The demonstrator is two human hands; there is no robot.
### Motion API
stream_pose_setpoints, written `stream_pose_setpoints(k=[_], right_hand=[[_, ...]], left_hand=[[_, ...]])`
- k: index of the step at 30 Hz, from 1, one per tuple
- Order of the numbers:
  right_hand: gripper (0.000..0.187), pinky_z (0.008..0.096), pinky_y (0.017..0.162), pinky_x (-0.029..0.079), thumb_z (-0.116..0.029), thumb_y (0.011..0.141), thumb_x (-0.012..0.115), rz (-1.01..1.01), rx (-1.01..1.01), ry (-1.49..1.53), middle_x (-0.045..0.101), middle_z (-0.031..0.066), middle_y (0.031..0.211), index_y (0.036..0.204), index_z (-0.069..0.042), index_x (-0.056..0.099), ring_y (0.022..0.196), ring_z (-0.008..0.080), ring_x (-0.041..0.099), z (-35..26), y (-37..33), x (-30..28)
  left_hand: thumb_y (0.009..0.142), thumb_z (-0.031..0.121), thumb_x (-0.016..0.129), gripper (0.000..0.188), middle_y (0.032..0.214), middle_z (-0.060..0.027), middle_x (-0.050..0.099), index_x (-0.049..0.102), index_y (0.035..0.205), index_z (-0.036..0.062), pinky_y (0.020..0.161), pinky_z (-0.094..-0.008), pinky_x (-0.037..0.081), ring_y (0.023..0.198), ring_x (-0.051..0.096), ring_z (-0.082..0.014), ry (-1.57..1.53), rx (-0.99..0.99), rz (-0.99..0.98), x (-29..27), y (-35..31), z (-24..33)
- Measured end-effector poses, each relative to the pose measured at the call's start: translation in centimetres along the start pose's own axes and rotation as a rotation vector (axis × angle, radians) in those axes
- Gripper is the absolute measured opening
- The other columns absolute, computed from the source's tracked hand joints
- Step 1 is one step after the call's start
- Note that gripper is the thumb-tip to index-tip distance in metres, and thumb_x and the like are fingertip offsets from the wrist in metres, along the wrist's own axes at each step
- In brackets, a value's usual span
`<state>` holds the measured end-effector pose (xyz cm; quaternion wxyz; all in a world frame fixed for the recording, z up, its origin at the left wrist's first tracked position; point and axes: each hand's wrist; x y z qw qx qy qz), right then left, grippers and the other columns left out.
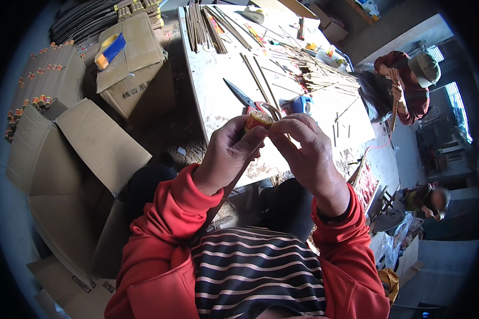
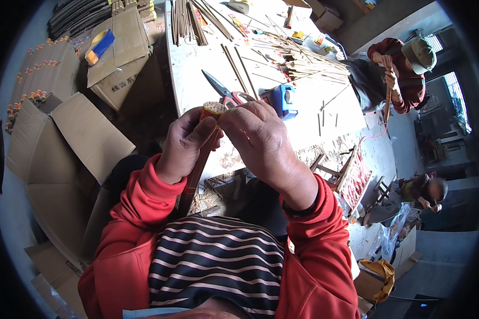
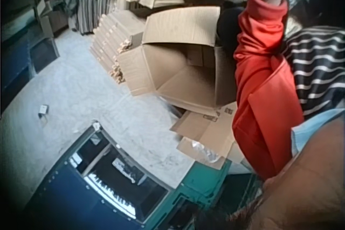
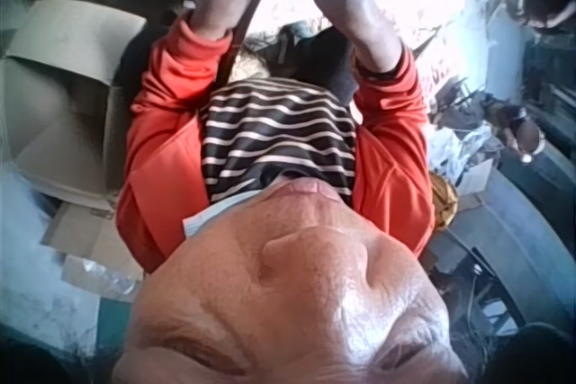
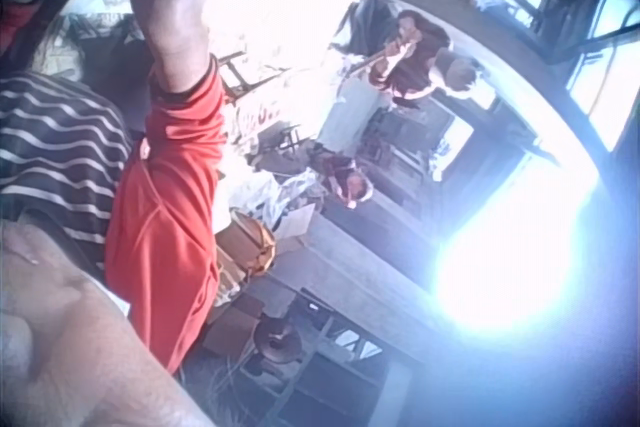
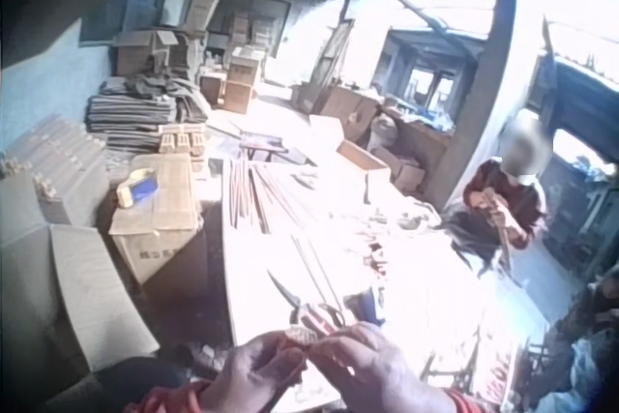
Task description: The person wraps a small paper label around a bundle of thin wooden sticks, then gathers more sticks from the table and aligns them into a larger bundle. They continue to adjust and hold the bundle while working at a cluttered table.
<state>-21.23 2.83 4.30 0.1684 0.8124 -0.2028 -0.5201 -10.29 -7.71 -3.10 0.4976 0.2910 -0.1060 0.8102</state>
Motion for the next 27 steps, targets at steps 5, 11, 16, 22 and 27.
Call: stream_pose_setpoints(k=[5, 11, 16, 22, 27], right_hand=[[0.018, 0.0320, 0.066, 0.047, 0.000, 0.071, 0.067, 0.047, -0.104, -0.061, 0.059, 0.0092, 0.082, 0.087, -0.004, 0.060, 0.076, 0.0250, 0.058, 0.0, 0.1, 0.3], [0.018, 0.0320, 0.064, 0.047, 0.000, 0.071, 0.068, 0.039, -0.130, -0.061, 0.058, 0.0088, 0.081, 0.087, -0.004, 0.060, 0.074, 0.0248, 0.057, 0.3, 0.3, 0.3], [0.018, 0.0292, 0.063, 0.047, -0.002, 0.072, 0.068, -0.035, -0.006, -0.040, 0.059, 0.0083, 0.081, 0.087, -0.004, 0.059, 0.072, 0.0209, 0.058, 0.3, 0.4, -0.1], [0.027, 0.0281, 0.062, 0.046, -0.003, 0.073, 0.069, -0.036, 0.183, 0.153, 0.057, 0.0070, 0.075, 0.095, -0.003, 0.053, 0.070, 0.0176, 0.059, -0.4, 0.5, -0.9], [0.032, 0.0256, 0.064, 0.048, -0.008, 0.073, 0.071, -0.070, 0.291, 0.200, 0.060, 0.0074, 0.076, 0.097, -0.001, 0.052, 0.073, 0.0145, 0.062, 0.1, 0.2, -1.5]], left_hand=[[0.086, 0.023, 0.059, 0.030, 0.074, -0.0007, 0.053, 0.052, 0.104, -0.0008, 0.055, -0.0178, 0.040, 0.061, 0.047, -0.0044, -0.082, -0.027, 0.019, 0.2, 0.0, -0.3], [0.087, 0.023, 0.058, 0.028, 0.073, -0.0004, 0.053, 0.053, 0.103, -0.0001, 0.056, -0.0181, 0.041, 0.061, 0.047, -0.0047, -0.078, -0.034, 0.001, 0.1, 0.1, -0.2], [0.087, 0.027, 0.057, 0.030, 0.076, -0.0030, 0.056, 0.054, 0.102, 0.0008, 0.061, -0.0210, 0.044, 0.065, 0.053, -0.0077, -0.064, -0.029, -0.029, -0.1, 0.1, -0.6], [0.087, 0.028, 0.058, 0.033, 0.076, -0.0024, 0.055, 0.053, 0.104, 0.0003, 0.061, -0.0209, 0.044, 0.066, 0.052, -0.0076, 0.039, -0.021, -0.044, 0.3, -0.1, -0.4], [0.086, 0.029, 0.058, 0.034, 0.076, -0.0022, 0.055, 0.053, 0.104, 0.0001, 0.061, -0.0211, 0.045, 0.066, 0.052, -0.0076, 0.029, -0.020, -0.087, 0.3, -0.2, -0.3]])
Point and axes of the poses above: each hand's wrist, its own y-axis towards the middle knuckle, its own x-axis out of the palm, z = x × y
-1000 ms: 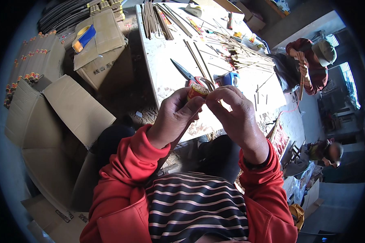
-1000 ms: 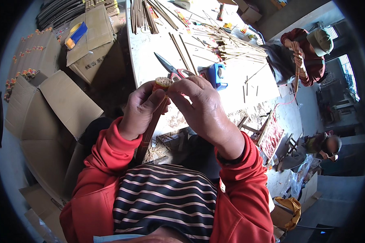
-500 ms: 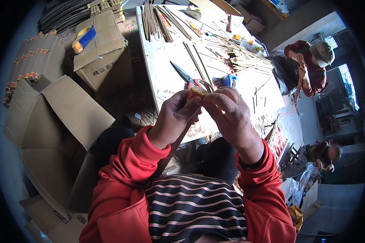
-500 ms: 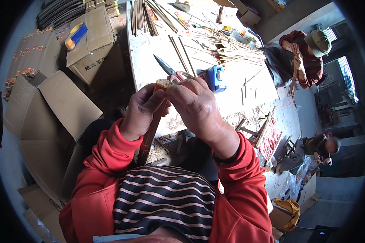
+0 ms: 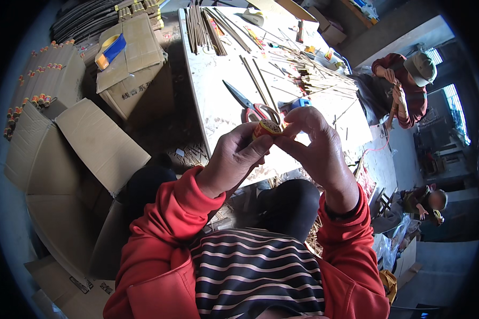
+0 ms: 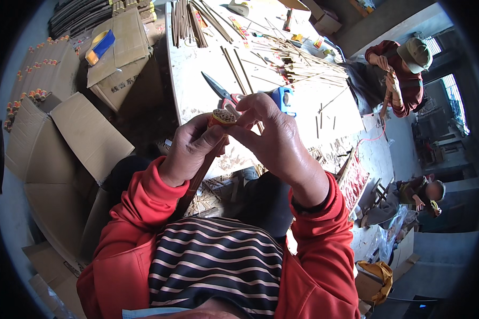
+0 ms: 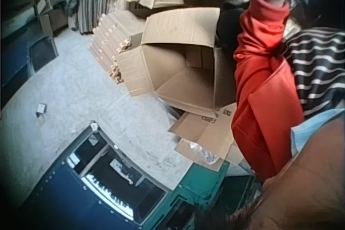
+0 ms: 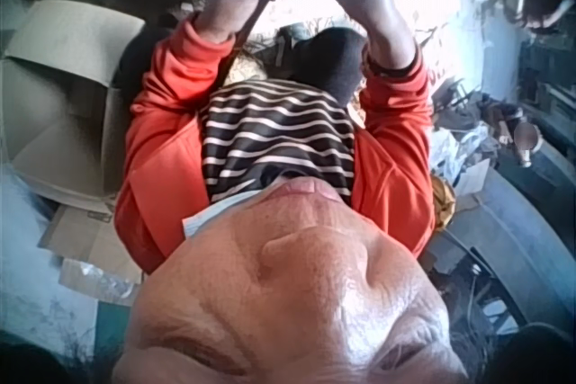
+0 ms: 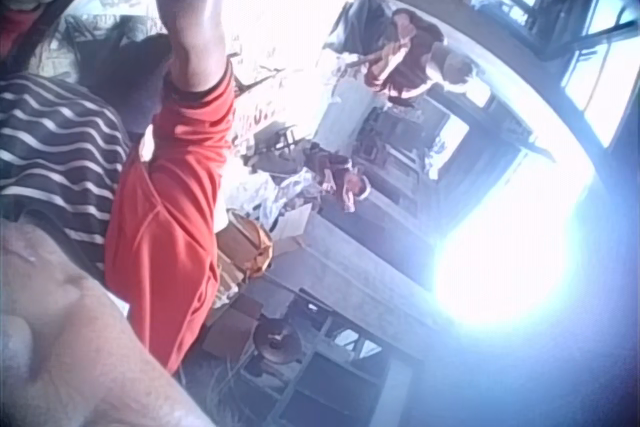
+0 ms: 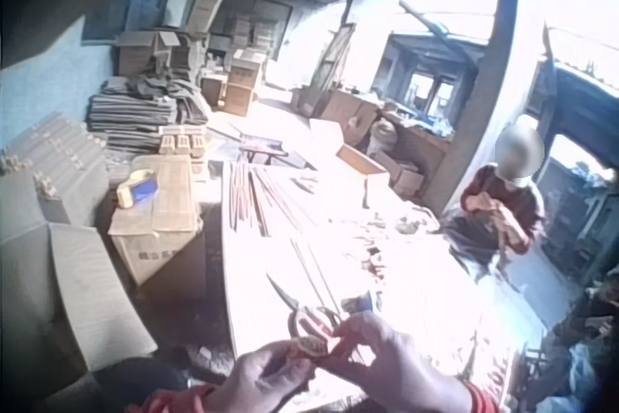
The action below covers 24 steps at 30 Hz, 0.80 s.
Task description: The person wraps a small paper label around a bundle of thin wooden sticks, then gathers more sticks from the table and aligns them into a larger bundle. They continue to adjust and hold the bundle while working at a cluttered table.
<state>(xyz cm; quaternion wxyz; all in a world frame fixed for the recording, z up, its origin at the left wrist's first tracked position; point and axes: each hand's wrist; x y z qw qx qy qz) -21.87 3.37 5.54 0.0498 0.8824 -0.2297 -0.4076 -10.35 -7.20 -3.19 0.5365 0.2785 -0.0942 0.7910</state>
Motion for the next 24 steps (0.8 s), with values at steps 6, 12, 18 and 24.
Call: stream_pose_setpoints(k=[6, 12, 18, 24], right_hand=[[0.035, 0.0260, 0.065, 0.048, -0.010, 0.072, 0.073, -0.051, 0.095, 0.051, 0.062, 0.0085, 0.076, 0.098, 0.001, 0.051, 0.074, 0.0139, 0.062, -0.1, 0.5, -0.4], [0.036, 0.0249, 0.064, 0.047, -0.011, 0.072, 0.073, -0.050, 0.051, 0.047, 0.061, 0.0066, 0.074, 0.099, 0.000, 0.052, 0.071, 0.0119, 0.060, -0.1, 0.7, -0.3], [0.039, 0.0260, 0.070, 0.045, -0.017, 0.071, 0.074, -0.087, -0.052, 0.223, 0.060, 0.0049, 0.075, 0.100, 0.001, 0.055, 0.073, 0.0104, 0.056, 1.7, 1.0, 0.0], [0.034, 0.0272, 0.070, 0.045, -0.016, 0.074, 0.070, -0.196, -0.153, 0.372, 0.060, 0.0054, 0.078, 0.101, 0.002, 0.057, 0.075, 0.0111, 0.055, 2.5, 1.3, 0.2]], left_hand=[[0.086, 0.030, 0.057, 0.034, 0.075, -0.0020, 0.055, 0.054, 0.104, 0.0003, 0.061, -0.0210, 0.044, 0.066, 0.052, -0.0077, 0.019, -0.012, 0.008, 0.1, -0.1, 0.4], [0.086, 0.037, 0.055, 0.040, 0.075, -0.0024, 0.056, 0.054, 0.103, 0.0009, 0.059, -0.0209, 0.044, 0.065, 0.052, -0.0080, -0.004, -0.042, -0.021, -0.4, 0.0, 0.6], [0.088, 0.033, 0.054, 0.035, 0.074, -0.0023, 0.056, 0.055, 0.103, 0.0020, 0.056, -0.0209, 0.044, 0.061, 0.051, -0.0071, -0.205, -0.091, -0.107, -0.6, 0.0, 0.5], [0.088, 0.037, 0.053, 0.038, 0.075, -0.0060, 0.056, 0.055, 0.105, 0.0026, 0.056, -0.0220, 0.044, 0.061, 0.053, -0.0108, -0.365, -0.156, -0.229, -0.6, 0.0, 0.9]])
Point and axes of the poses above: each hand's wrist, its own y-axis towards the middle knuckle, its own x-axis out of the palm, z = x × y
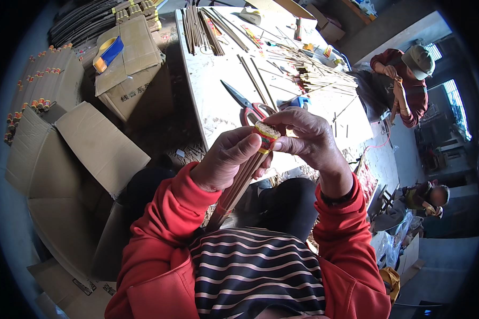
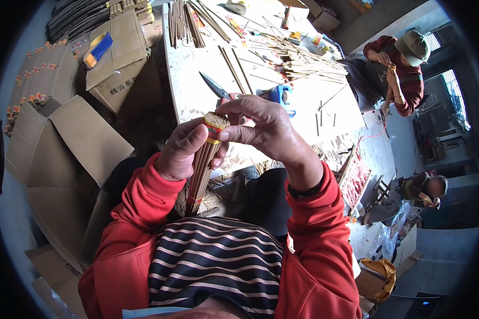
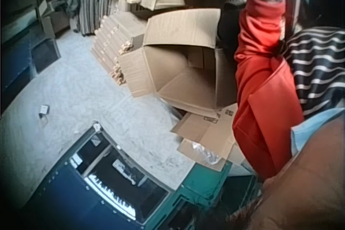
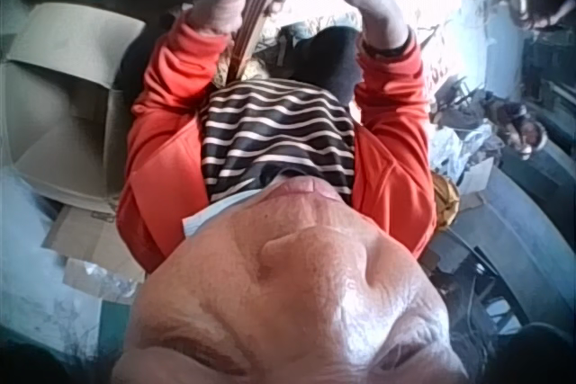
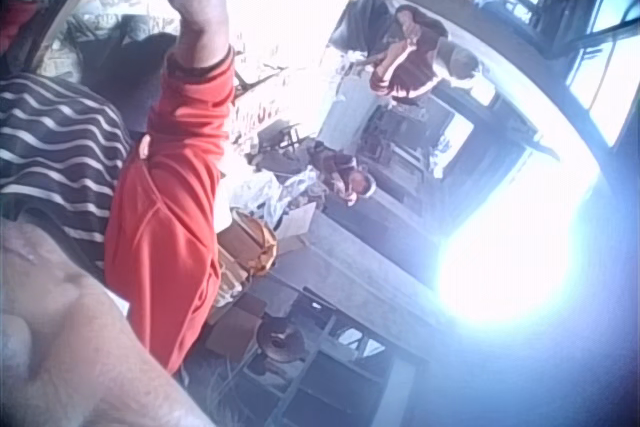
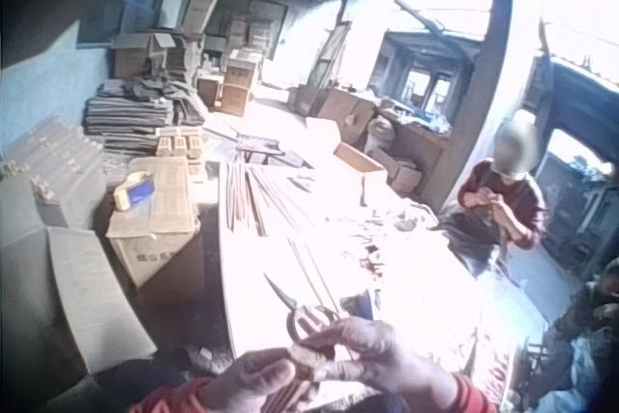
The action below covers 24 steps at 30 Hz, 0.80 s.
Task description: The person wraps a small paper label around a bundle of thin wooden sticks, then gathers more sticks from the table and aligns them into a larger bundle. They continue to adjust and hold the bundle while working at a cluttered table.
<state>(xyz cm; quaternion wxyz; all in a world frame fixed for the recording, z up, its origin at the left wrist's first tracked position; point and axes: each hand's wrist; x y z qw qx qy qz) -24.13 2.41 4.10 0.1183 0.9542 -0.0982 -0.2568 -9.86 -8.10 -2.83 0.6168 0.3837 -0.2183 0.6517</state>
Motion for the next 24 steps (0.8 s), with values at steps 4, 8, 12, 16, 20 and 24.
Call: stream_pose_setpoints(k=[4, 8, 12, 16, 20, 24], right_hand=[[0.035, 0.0290, 0.078, 0.046, -0.008, 0.076, 0.068, -0.060, 0.117, 0.350, 0.061, 0.0099, 0.091, 0.105, 0.005, 0.055, 0.087, 0.0159, 0.058, 0.2, -0.4, 0.0], [0.035, 0.0300, 0.083, 0.046, -0.005, 0.076, 0.066, -0.077, 0.174, 0.450, 0.061, 0.0116, 0.097, 0.106, 0.007, 0.055, 0.092, 0.0182, 0.059, 0.6, -0.9, -0.1], [0.031, 0.0254, 0.081, 0.044, -0.004, 0.081, 0.062, -0.062, 0.055, 0.245, 0.061, 0.0061, 0.093, 0.110, 0.003, 0.055, 0.090, 0.0129, 0.057, 1.0, -0.9, 0.1], [0.036, 0.0264, 0.084, 0.041, -0.006, 0.079, 0.065, -0.029, 0.131, 0.360, 0.058, 0.0048, 0.092, 0.113, 0.003, 0.054, 0.089, 0.0131, 0.055, 0.3, -1.1, 0.4], [0.046, 0.0293, 0.088, 0.039, -0.017, 0.075, 0.071, -0.005, 0.125, 0.244, 0.057, 0.0047, 0.094, 0.112, 0.004, 0.054, 0.091, 0.0142, 0.054, -0.1, -0.9, 0.8], [0.054, 0.0311, 0.091, 0.038, -0.024, 0.075, 0.072, 0.092, 0.246, 0.366, 0.056, 0.0070, 0.100, 0.116, 0.004, 0.051, 0.100, 0.0166, 0.051, 0.1, -1.0, 2.0]], left_hand=[[0.086, 0.039, 0.054, 0.043, 0.077, -0.0072, 0.056, 0.053, 0.109, 0.0031, 0.054, -0.0218, 0.043, 0.062, 0.053, -0.0122, -0.045, -0.023, -0.077, -0.3, 0.1, -0.1], [0.086, 0.041, 0.053, 0.050, 0.077, -0.0077, 0.056, 0.047, 0.121, 0.0047, 0.053, -0.0222, 0.043, 0.062, 0.053, -0.0130, -0.104, 0.004, -0.081, 0.1, -0.1, -0.2], [0.086, 0.040, 0.053, 0.051, 0.078, -0.0084, 0.057, 0.044, 0.125, 0.0078, 0.053, -0.0234, 0.043, 0.061, 0.053, -0.0135, -0.124, -0.029, -0.112, -0.7, -0.1, -0.3], [0.086, 0.039, 0.053, 0.050, 0.077, -0.0090, 0.057, 0.045, 0.124, 0.0067, 0.053, -0.0239, 0.043, 0.061, 0.054, -0.0138, -0.136, -0.030, -0.134, -0.9, 0.0, -0.3], [0.086, 0.038, 0.054, 0.044, 0.076, -0.0096, 0.057, 0.051, 0.115, 0.0044, 0.054, -0.0243, 0.044, 0.061, 0.054, -0.0136, -0.064, 0.010, -0.112, -0.7, 0.0, -0.2], [0.087, 0.042, 0.051, 0.047, 0.076, -0.0091, 0.055, 0.050, 0.109, 0.0014, 0.054, -0.0250, 0.043, 0.060, 0.052, -0.0139, -0.072, 0.031, -0.065, -0.5, -0.7, 1.1]])
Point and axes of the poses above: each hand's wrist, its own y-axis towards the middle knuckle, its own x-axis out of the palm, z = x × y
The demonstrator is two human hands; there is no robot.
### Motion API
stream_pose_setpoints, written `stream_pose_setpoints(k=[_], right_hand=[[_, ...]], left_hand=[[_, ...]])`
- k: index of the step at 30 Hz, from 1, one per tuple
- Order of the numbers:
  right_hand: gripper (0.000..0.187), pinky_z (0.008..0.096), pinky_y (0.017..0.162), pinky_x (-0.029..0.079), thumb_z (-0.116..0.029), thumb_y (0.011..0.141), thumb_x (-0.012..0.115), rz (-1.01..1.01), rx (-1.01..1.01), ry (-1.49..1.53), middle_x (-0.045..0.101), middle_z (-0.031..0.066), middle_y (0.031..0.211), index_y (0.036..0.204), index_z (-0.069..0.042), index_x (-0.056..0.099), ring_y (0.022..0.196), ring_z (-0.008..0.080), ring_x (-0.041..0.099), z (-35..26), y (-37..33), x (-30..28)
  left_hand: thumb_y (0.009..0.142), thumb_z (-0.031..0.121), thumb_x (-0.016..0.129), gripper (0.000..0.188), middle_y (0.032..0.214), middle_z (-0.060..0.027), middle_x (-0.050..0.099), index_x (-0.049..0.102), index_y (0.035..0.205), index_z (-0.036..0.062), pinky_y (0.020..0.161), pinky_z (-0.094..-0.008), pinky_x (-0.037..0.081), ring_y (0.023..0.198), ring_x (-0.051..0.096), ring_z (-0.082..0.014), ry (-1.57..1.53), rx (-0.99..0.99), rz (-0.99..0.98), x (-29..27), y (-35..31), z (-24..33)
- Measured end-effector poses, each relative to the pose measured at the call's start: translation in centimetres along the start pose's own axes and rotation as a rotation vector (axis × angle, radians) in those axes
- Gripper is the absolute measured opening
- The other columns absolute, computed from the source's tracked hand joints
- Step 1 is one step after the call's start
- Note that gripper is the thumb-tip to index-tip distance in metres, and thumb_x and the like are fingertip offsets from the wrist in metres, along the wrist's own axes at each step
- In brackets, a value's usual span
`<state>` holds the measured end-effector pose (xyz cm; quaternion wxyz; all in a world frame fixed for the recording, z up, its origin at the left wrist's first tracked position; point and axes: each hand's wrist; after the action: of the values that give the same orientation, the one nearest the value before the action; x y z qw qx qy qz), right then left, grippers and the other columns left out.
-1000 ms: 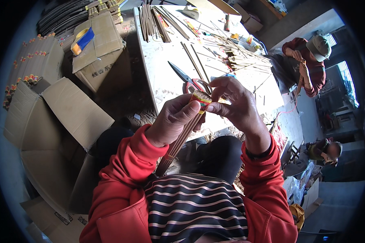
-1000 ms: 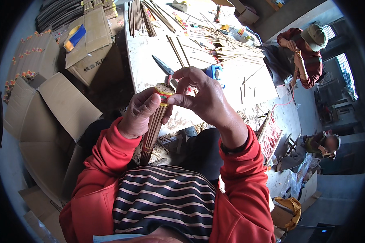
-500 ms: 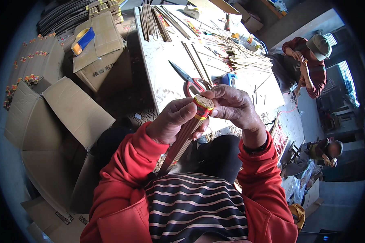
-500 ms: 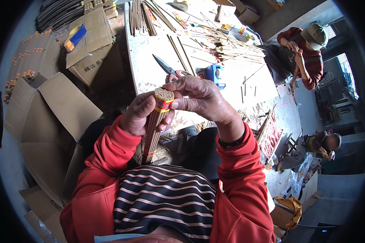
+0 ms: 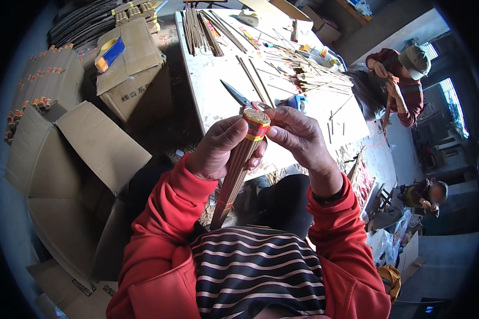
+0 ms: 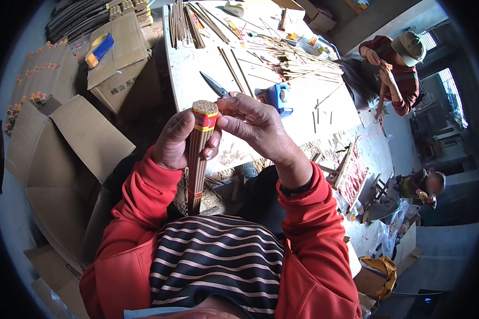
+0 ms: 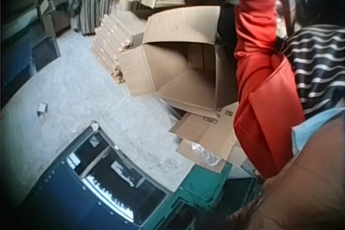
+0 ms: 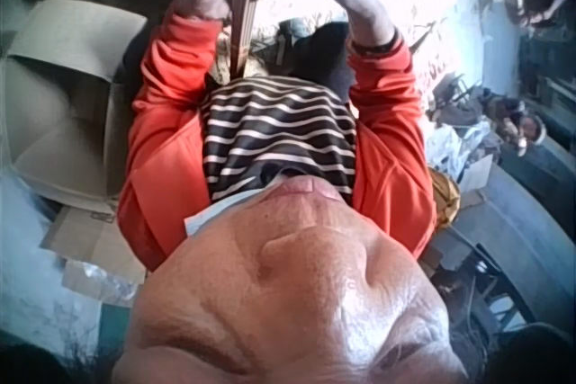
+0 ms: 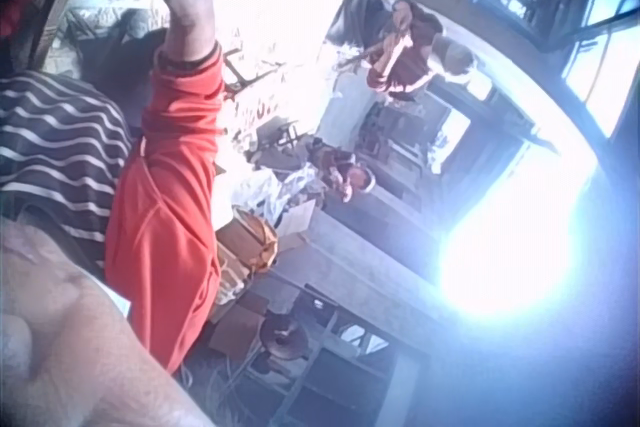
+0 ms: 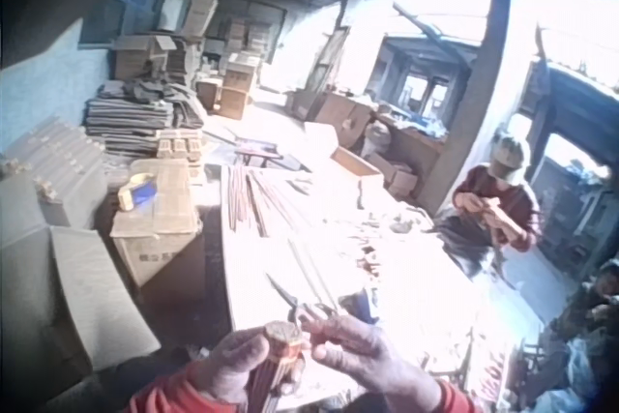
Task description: The person wraps a small paper label around a bundle of thin wooden sticks, then gathers more sticks from the table and aligns them into a larger bundle. They continue to adjust and hold the bundle while working at a cluttered table.
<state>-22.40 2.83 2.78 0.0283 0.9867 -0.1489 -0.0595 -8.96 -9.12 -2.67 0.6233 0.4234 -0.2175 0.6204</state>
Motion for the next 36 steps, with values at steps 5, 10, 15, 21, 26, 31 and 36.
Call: stream_pose_setpoints(k=[5, 10, 15, 21, 26, 31, 36], right_hand=[[0.081, 0.0351, 0.099, 0.031, -0.036, 0.072, 0.072, -0.171, 0.101, 0.191, 0.048, 0.0137, 0.117, 0.131, 0.002, 0.032, 0.118, 0.0238, 0.040, 3.3, -1.5, 2.2], [0.070, 0.0297, 0.089, 0.039, -0.031, 0.072, 0.073, -0.313, 0.452, 0.183, 0.052, 0.0075, 0.107, 0.124, 0.001, 0.038, 0.102, 0.0153, 0.049, 7.2, -3.6, 6.9], [0.045, 0.0303, 0.061, 0.043, -0.030, 0.080, 0.065, -0.197, 0.459, -0.329, 0.054, 0.0077, 0.076, 0.108, -0.001, 0.045, 0.067, 0.0176, 0.052, 6.7, -4.0, 8.2], [0.030, 0.0441, 0.056, 0.045, -0.023, 0.080, 0.061, -0.005, 0.264, -0.814, 0.056, 0.0226, 0.068, 0.084, 0.000, 0.043, 0.065, 0.0394, 0.057, 7.4, -4.8, 9.2], [0.030, 0.0438, 0.058, 0.045, -0.023, 0.080, 0.060, -0.042, 0.156, -0.696, 0.057, 0.0209, 0.070, 0.086, 0.000, 0.042, 0.068, 0.0397, 0.057, 6.5, -5.8, 7.4], [0.026, 0.0403, 0.051, 0.044, -0.018, 0.080, 0.059, 0.158, -0.044, -0.857, 0.051, 0.0161, 0.061, 0.082, -0.001, 0.039, 0.058, 0.0353, 0.056, 5.3, -8.9, 5.9], [0.023, 0.0397, 0.050, 0.045, -0.019, 0.080, 0.058, 0.266, -0.069, -0.913, 0.050, 0.0124, 0.062, 0.081, -0.003, 0.042, 0.057, 0.0313, 0.056, 5.1, -13.6, 4.6]], left_hand=[[0.089, 0.044, 0.044, 0.050, 0.079, -0.0088, 0.054, 0.047, 0.114, 0.0007, 0.058, -0.0278, 0.043, 0.063, 0.052, -0.0149, -0.029, 0.271, -0.051, -1.3, -0.3, 3.4], [0.086, 0.053, 0.046, 0.056, 0.075, -0.0057, 0.051, 0.047, 0.116, 0.0052, 0.055, -0.0277, 0.039, 0.059, 0.047, -0.0140, -0.123, 0.537, 0.107, -2.7, -1.1, 5.5], [0.083, 0.025, 0.061, 0.019, 0.071, -0.0051, 0.053, 0.053, 0.084, 0.0073, 0.057, -0.0279, 0.042, 0.059, 0.050, -0.0143, 0.145, 0.634, 0.586, -4.5, -2.7, 7.1], [0.078, 0.017, 0.064, 0.016, 0.065, -0.0035, 0.052, 0.050, 0.076, 0.0091, 0.052, -0.0291, 0.041, 0.052, 0.048, -0.0140, 0.154, 0.612, 0.793, -5.5, -2.3, 6.6], [0.083, 0.022, 0.060, 0.018, 0.068, -0.0015, 0.050, 0.048, 0.076, 0.0098, 0.056, -0.0263, 0.039, 0.058, 0.045, -0.0094, 0.089, 0.585, 0.514, -5.4, -2.1, 6.6], [0.088, 0.027, 0.053, 0.025, 0.087, -0.0112, 0.058, 0.054, 0.095, 0.0035, 0.071, -0.0326, 0.048, 0.076, 0.055, -0.0204, 0.117, 0.495, 0.439, -3.7, -1.3, 4.4], [0.090, 0.034, 0.049, 0.031, 0.089, -0.0101, 0.059, 0.056, 0.090, 0.0034, 0.073, -0.0336, 0.049, 0.079, 0.057, -0.0201, 0.138, 0.426, 0.389, -1.4, -1.6, 2.9]])
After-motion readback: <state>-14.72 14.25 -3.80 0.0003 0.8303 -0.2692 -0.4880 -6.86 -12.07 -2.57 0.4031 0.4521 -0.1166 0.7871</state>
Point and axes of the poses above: each hand's wrist, its own y-axis towards the middle knuckle, its own x-axis out of the palm, z = x × y
